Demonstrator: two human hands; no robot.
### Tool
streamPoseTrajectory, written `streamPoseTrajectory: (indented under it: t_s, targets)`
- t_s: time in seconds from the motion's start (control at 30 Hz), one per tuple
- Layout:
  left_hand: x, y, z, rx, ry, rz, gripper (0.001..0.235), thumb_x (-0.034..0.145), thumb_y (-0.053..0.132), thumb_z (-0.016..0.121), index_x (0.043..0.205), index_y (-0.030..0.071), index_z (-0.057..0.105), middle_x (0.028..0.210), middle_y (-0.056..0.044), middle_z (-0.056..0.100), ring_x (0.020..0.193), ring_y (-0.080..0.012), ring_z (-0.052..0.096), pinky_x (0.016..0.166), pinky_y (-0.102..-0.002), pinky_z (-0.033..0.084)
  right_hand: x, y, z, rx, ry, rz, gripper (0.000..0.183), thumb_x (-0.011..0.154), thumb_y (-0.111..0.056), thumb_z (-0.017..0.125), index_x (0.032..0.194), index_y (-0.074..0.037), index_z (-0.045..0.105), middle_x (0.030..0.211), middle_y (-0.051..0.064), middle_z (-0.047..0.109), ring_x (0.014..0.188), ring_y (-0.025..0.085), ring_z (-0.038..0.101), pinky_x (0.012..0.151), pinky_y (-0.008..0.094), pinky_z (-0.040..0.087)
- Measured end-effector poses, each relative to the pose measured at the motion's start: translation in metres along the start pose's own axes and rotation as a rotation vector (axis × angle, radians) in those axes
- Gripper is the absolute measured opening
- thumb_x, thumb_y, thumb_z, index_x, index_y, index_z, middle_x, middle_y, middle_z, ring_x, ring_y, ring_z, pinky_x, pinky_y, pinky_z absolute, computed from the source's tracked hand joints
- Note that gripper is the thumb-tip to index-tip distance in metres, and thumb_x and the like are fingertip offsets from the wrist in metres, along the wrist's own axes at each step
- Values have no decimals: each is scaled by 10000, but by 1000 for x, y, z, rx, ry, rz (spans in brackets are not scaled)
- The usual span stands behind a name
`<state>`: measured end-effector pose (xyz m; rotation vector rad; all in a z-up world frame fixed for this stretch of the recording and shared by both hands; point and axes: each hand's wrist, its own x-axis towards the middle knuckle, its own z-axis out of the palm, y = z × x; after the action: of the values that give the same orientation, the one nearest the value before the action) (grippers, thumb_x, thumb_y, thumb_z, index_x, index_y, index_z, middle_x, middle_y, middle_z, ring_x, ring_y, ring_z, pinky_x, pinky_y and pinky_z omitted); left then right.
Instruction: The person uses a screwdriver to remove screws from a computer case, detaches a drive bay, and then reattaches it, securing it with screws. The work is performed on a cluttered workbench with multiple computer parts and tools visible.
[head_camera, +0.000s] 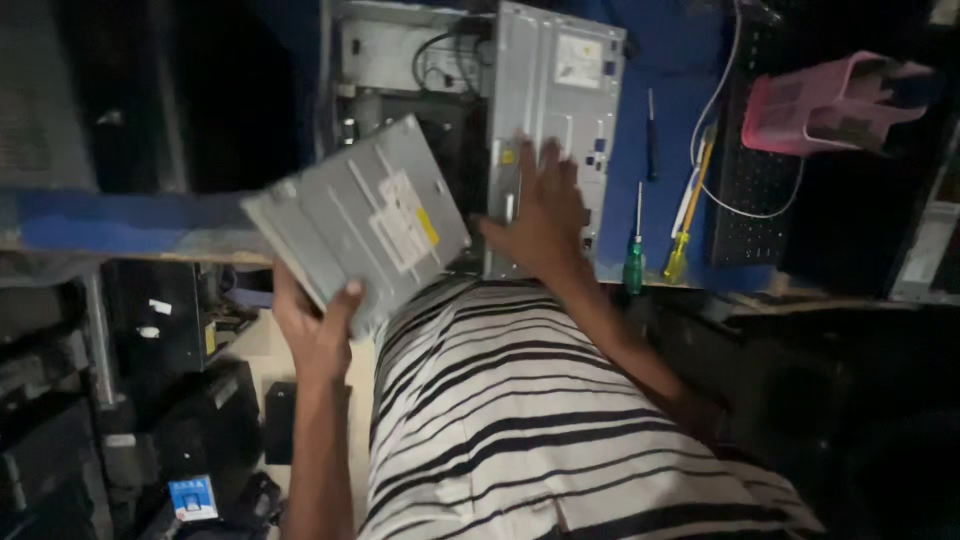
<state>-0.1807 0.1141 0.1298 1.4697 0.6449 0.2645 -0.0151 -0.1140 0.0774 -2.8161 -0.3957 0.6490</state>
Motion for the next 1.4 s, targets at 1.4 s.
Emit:
streamPoseTrajectory:
  t_s: [1.4]
  targets:
    - [191, -10, 119, -229, -488, 70, 499, 837, 186, 758, 1267, 32, 559, 1062, -80, 679, 1017, -192, 678, 907, -367, 583, -31, 35, -38, 485, 136, -121, 1074, 636, -34, 776, 1571, 91, 264, 1655, 307, 271, 1562, 400, 265, 1275, 436, 248]
